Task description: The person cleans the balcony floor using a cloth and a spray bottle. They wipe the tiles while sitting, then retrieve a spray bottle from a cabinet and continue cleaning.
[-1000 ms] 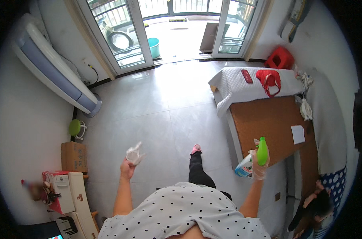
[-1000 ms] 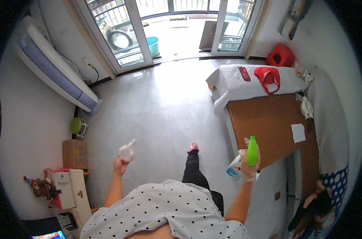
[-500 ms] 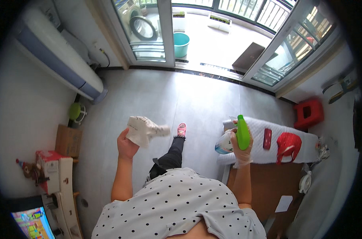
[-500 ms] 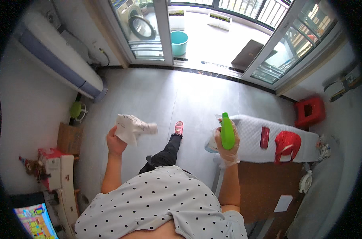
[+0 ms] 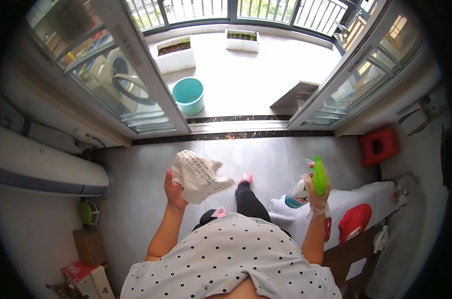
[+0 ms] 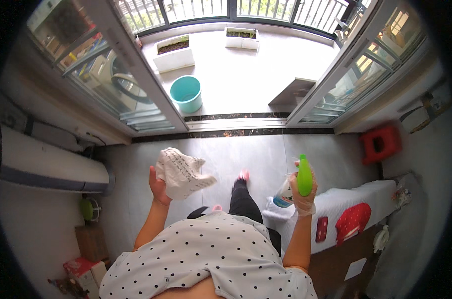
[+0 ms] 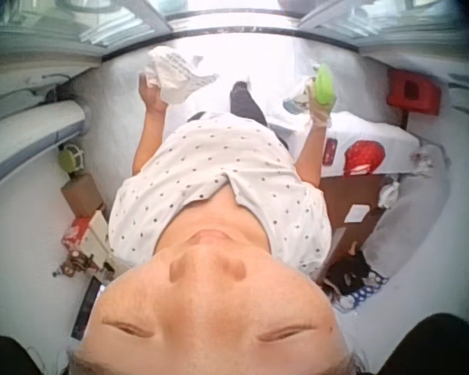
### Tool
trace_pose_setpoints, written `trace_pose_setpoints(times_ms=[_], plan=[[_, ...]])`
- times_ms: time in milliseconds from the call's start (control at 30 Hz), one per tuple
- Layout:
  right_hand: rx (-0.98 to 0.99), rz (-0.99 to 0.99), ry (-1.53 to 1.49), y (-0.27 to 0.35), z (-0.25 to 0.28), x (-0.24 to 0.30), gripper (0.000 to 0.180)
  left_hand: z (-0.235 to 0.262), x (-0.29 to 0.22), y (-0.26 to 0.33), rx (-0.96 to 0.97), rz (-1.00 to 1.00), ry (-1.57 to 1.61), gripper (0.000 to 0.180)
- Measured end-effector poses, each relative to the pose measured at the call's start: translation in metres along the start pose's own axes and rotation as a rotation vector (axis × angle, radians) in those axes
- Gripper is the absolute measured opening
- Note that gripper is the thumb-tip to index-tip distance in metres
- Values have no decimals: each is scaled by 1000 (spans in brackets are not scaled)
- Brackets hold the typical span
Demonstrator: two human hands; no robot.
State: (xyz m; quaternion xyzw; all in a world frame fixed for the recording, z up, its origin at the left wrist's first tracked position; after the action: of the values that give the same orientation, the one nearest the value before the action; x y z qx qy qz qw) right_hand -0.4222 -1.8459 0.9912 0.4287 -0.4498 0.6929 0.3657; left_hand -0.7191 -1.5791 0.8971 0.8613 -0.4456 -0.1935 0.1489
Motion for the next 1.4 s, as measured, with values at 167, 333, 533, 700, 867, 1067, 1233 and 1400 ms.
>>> trace_pose_setpoints(times_ms=[167,333,533,700,867,1067,1233,1400], plan=[[95,150,182,-147,-81,-42,35,-41,9,-143,30,34,18,83],[210,277,84,-294,-202,-70,43,-90,-33,-256,-26,-80,41,50],[386,230,-107,-444,-352,-55,46,-91,-128,-357,-326,-407,112,55],[457,229,-155,-533,-472,-73,43,-55,-175,-454,-467,-431,126,44],[476,49,-192,-635,-592,-101,39,-41,-233,-610,-587,-332,177,36],[379,147,66,-787,-687,-130,35,-75,-324,-804,-742,-178,44,37],[309,120,102,-908,-756,-157,36,-133,-409,-927,-766,-207,-3,29],[513,81,232,-1003,-873,-194,39,-124,-459,-988,-849,-314,78,28]])
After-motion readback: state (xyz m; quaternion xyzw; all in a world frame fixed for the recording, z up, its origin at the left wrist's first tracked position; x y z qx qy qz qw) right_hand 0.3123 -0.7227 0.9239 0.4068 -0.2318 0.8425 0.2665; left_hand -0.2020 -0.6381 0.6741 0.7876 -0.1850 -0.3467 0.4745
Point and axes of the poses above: each hand's wrist, its own y-axis away from the middle knuckle, its own z-axis out of the back of the hand, x = y × z, the point moved 8 cm from there along -y, towards the middle knuckle, and after that the axes turned 15 degrees about -x, right-handed, at the moved point
